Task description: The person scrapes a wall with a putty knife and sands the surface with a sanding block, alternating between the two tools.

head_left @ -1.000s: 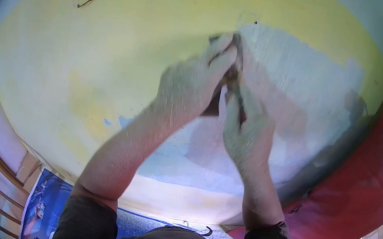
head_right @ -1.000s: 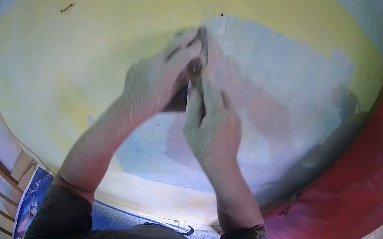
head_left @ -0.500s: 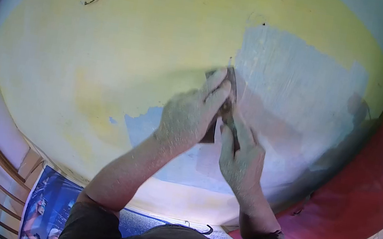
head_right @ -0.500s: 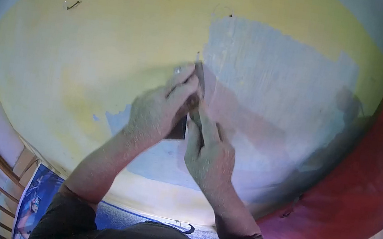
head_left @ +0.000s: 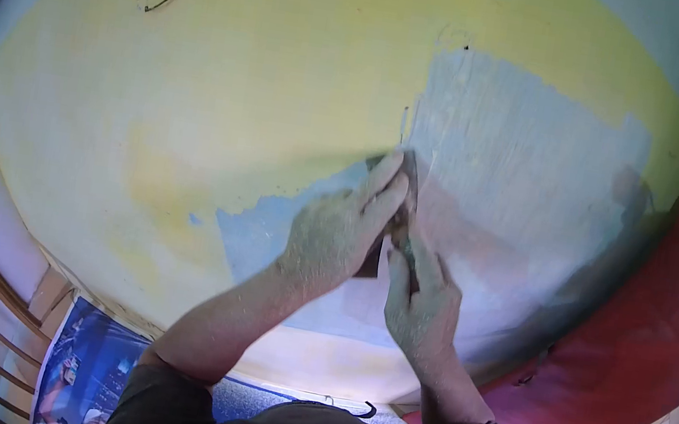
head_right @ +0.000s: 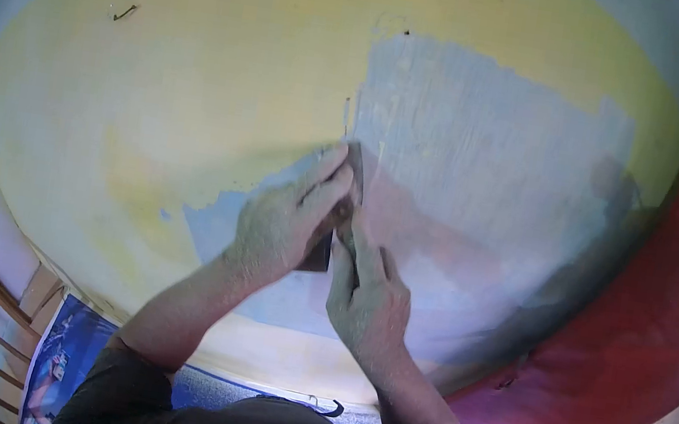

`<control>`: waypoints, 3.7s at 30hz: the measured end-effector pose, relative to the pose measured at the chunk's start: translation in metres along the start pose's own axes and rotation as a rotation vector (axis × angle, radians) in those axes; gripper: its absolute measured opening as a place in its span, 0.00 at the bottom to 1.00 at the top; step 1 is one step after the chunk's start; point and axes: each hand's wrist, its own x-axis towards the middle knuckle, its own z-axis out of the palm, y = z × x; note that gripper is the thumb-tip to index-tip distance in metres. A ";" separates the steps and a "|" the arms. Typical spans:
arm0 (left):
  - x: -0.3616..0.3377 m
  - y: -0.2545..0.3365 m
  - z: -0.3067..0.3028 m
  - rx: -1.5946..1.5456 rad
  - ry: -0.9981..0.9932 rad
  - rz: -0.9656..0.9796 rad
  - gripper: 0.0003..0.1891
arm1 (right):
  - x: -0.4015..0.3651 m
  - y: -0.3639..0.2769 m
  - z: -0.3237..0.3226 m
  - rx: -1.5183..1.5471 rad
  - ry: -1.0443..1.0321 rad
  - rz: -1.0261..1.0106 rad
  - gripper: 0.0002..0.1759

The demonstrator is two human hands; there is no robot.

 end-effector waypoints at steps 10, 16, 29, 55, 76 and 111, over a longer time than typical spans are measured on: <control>0.048 -0.012 -0.025 0.120 0.016 0.044 0.28 | 0.053 -0.014 0.002 -0.023 0.057 -0.079 0.28; 0.007 -0.001 -0.007 0.100 0.004 0.032 0.29 | 0.009 -0.004 0.000 -0.068 -0.027 0.000 0.31; -0.004 -0.002 -0.003 0.145 0.010 0.062 0.28 | -0.009 0.005 0.009 -0.049 -0.037 0.003 0.32; 0.035 -0.003 -0.023 0.108 0.001 -0.012 0.30 | 0.035 -0.015 -0.001 -0.053 0.027 -0.033 0.28; 0.070 -0.016 -0.037 0.228 0.013 0.011 0.29 | 0.073 -0.026 0.001 -0.121 0.062 -0.064 0.29; 0.107 -0.028 -0.041 0.126 0.077 0.047 0.26 | 0.110 -0.029 0.000 -0.053 0.150 -0.120 0.25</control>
